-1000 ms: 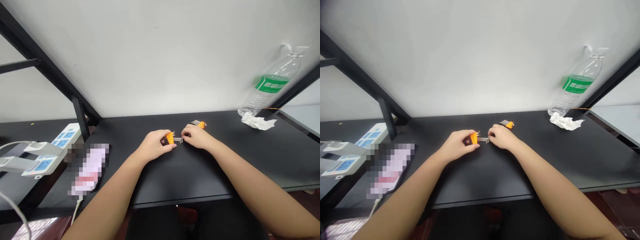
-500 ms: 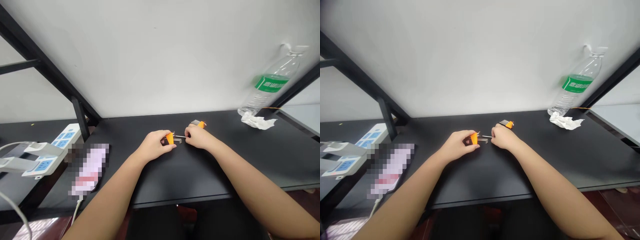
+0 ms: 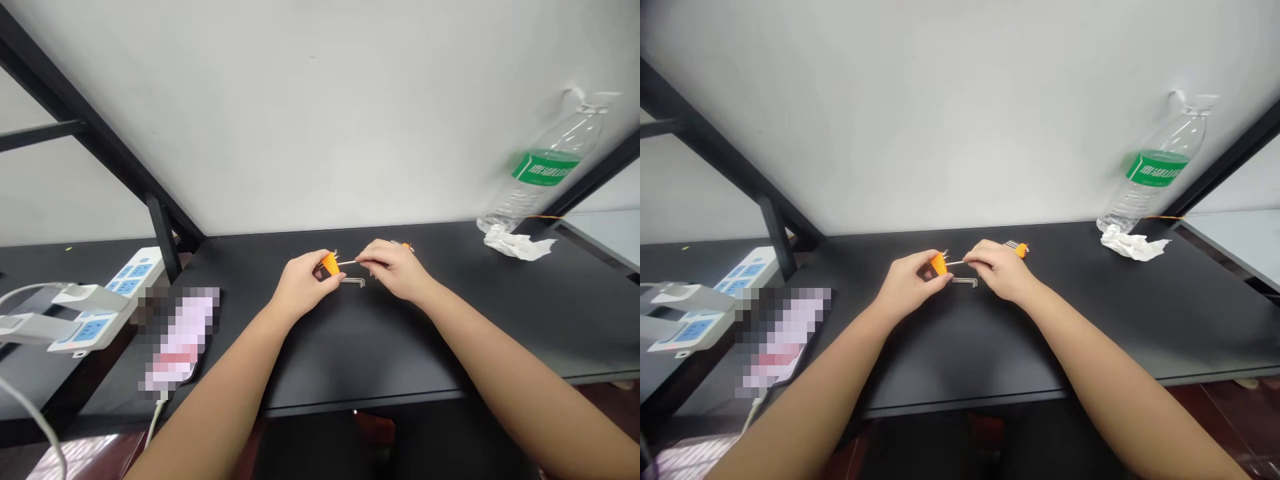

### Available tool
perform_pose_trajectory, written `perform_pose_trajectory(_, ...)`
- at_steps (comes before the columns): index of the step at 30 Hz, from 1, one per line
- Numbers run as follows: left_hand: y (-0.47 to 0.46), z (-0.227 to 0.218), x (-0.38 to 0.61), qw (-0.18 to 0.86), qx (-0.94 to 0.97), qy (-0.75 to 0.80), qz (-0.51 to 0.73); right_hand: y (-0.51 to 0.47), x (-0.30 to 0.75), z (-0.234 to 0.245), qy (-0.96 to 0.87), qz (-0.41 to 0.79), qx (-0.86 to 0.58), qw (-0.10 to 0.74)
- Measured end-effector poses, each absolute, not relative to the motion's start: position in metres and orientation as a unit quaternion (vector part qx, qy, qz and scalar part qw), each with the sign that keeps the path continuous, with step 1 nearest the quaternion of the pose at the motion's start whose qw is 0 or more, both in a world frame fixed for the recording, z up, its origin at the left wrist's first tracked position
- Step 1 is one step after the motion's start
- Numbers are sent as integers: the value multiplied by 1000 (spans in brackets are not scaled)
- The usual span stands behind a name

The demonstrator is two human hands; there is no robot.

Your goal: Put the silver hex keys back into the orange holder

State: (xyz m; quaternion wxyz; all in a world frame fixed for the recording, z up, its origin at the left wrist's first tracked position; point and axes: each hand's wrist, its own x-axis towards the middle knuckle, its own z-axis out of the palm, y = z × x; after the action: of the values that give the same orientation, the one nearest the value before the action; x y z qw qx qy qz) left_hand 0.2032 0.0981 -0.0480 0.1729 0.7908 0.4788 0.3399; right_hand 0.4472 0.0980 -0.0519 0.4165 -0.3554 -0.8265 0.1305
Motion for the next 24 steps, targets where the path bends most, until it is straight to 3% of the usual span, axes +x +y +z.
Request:
perform_pose_trajectory(12, 98, -53, 200, 172, 825, 444, 305, 97, 450, -54, -853, 54, -319, 409)
perform_pose_trajectory(24, 98, -52, 201, 178, 822, 449, 301, 91, 450, -48, -853, 159, -340, 362)
